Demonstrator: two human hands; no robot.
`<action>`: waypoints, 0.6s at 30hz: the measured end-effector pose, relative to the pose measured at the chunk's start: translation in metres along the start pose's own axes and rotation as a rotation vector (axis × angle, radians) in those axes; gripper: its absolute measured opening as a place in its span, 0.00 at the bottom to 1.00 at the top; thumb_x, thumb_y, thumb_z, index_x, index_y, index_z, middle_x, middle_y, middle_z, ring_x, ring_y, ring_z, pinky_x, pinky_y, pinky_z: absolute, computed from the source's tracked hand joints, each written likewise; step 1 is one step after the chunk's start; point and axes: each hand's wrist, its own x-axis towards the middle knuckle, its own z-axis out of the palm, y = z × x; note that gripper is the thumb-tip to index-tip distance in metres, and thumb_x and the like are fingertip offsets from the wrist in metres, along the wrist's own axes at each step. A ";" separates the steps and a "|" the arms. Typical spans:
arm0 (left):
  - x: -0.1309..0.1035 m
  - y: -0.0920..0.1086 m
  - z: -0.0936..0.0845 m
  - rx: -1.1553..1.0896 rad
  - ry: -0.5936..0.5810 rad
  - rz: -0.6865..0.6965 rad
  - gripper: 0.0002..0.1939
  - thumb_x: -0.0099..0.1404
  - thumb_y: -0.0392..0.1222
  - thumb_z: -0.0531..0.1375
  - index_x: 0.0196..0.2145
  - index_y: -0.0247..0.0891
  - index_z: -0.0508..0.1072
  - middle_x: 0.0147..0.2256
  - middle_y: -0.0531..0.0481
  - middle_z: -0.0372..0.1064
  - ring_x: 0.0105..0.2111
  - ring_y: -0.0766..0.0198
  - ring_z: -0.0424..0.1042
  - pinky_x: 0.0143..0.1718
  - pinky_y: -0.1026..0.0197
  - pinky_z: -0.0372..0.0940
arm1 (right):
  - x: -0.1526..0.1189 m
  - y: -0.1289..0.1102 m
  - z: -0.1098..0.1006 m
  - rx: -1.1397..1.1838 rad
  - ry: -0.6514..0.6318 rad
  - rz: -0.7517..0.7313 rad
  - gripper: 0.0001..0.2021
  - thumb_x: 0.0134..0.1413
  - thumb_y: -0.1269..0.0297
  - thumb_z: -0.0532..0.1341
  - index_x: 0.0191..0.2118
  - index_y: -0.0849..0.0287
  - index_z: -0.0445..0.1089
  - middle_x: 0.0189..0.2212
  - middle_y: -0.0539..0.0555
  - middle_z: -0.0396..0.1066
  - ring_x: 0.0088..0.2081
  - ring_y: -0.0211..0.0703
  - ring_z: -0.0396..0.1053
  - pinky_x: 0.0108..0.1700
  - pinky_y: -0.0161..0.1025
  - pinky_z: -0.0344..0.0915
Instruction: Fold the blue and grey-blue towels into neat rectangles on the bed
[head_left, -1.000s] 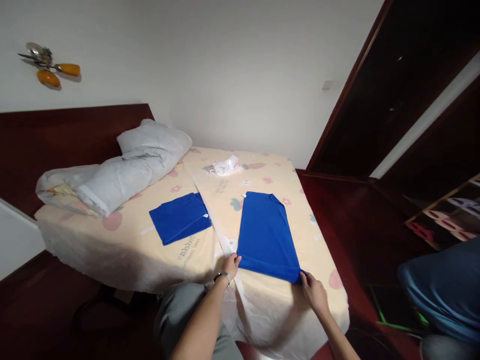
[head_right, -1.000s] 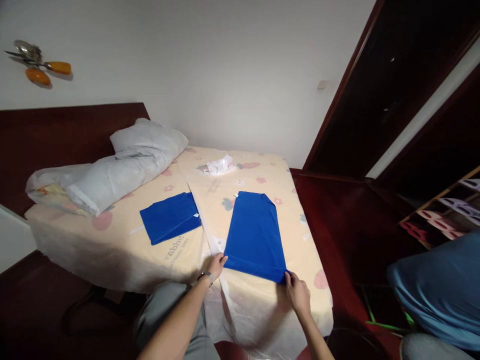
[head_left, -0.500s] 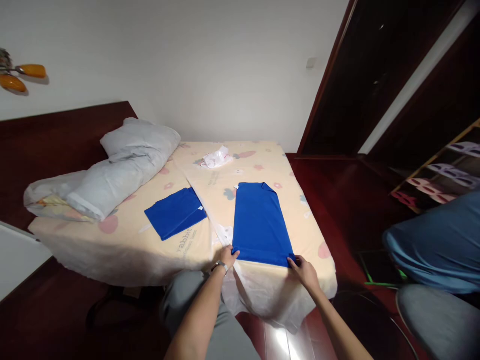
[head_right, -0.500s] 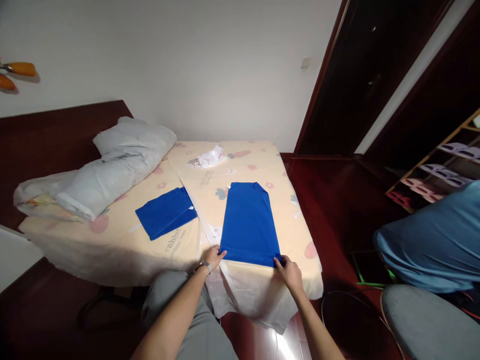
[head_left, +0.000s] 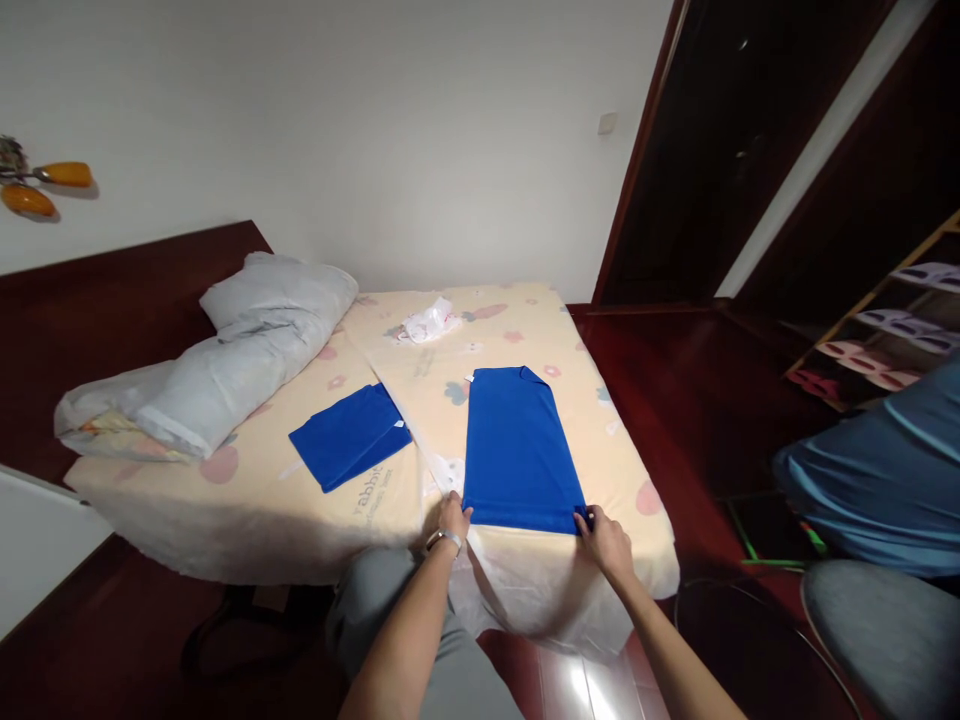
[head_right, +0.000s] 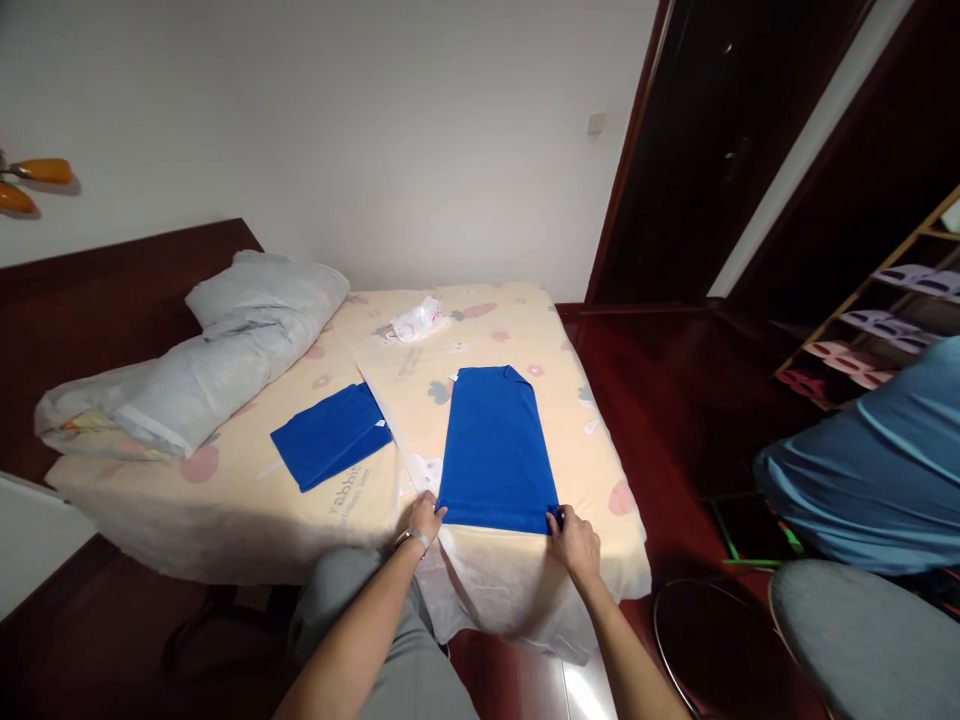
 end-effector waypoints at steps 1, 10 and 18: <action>0.000 0.001 0.000 0.013 0.012 -0.010 0.14 0.66 0.43 0.60 0.48 0.38 0.71 0.48 0.42 0.74 0.49 0.59 0.73 0.46 0.63 0.63 | 0.001 0.001 0.001 0.057 0.014 0.006 0.22 0.63 0.47 0.50 0.50 0.59 0.67 0.43 0.63 0.76 0.46 0.55 0.74 0.43 0.45 0.66; -0.003 0.009 -0.016 0.008 -0.076 -0.102 0.20 0.71 0.49 0.51 0.42 0.32 0.77 0.46 0.34 0.76 0.49 0.54 0.74 0.43 0.62 0.64 | 0.024 0.020 0.002 0.374 -0.065 0.104 0.22 0.57 0.44 0.52 0.35 0.57 0.73 0.37 0.59 0.79 0.40 0.52 0.76 0.42 0.41 0.68; 0.003 0.010 -0.016 -0.100 -0.054 -0.114 0.15 0.71 0.46 0.53 0.45 0.35 0.74 0.44 0.39 0.77 0.46 0.57 0.76 0.40 0.64 0.62 | 0.023 0.018 -0.003 0.382 -0.076 0.111 0.24 0.52 0.39 0.52 0.27 0.54 0.72 0.31 0.57 0.80 0.36 0.55 0.77 0.38 0.44 0.67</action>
